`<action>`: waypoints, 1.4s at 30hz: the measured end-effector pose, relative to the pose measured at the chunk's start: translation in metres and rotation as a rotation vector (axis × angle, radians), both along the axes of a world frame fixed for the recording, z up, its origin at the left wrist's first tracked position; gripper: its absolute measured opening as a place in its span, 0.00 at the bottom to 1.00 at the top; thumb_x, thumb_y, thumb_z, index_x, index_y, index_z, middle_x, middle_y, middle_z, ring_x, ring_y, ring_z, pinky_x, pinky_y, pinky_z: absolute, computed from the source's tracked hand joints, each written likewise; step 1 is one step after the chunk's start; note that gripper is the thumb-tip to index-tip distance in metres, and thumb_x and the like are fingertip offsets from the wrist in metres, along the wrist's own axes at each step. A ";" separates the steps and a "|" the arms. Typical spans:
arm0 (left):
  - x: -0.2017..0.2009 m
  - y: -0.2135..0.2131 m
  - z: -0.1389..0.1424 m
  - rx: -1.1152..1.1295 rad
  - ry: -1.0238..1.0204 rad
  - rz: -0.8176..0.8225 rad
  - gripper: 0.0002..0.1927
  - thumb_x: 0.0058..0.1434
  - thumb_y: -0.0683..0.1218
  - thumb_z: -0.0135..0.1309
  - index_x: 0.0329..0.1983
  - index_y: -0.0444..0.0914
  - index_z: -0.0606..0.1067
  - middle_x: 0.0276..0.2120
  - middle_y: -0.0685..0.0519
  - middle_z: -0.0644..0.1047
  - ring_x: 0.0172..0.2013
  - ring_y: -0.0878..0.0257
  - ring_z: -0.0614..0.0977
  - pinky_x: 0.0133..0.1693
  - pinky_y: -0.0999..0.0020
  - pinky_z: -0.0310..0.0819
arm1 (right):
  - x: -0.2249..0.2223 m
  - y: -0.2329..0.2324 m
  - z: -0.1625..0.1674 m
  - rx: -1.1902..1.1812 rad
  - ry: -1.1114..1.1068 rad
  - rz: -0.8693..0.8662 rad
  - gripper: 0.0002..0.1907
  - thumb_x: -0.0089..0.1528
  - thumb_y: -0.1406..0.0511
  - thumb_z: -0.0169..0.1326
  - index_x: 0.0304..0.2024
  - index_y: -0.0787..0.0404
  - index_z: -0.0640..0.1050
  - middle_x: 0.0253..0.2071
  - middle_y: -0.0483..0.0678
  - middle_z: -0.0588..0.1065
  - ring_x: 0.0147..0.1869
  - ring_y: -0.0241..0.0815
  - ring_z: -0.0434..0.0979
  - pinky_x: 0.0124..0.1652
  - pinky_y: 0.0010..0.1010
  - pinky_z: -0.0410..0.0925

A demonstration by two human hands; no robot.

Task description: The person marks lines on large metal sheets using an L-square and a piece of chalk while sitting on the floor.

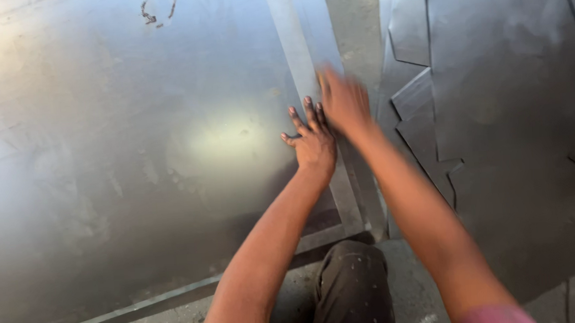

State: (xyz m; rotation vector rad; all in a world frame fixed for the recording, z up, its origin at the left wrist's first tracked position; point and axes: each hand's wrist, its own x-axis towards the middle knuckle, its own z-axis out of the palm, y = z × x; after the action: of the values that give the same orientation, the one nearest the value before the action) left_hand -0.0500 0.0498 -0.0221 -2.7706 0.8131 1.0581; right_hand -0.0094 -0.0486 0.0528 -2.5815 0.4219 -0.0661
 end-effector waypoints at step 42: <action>-0.001 -0.005 0.031 0.012 0.099 -0.070 0.55 0.57 0.48 0.60 0.79 0.33 0.40 0.78 0.42 0.32 0.74 0.29 0.40 0.62 0.18 0.40 | -0.392 0.027 0.026 0.001 0.743 0.190 0.37 0.62 0.71 0.47 0.72 0.36 0.64 0.36 0.48 0.81 0.25 0.49 0.76 0.28 0.40 0.69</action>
State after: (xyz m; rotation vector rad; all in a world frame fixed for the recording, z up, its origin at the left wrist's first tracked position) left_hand -0.0512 0.0447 0.0092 -2.6773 0.9047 1.1913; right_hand -0.4016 -0.0218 0.0786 -2.5530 0.4229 0.9766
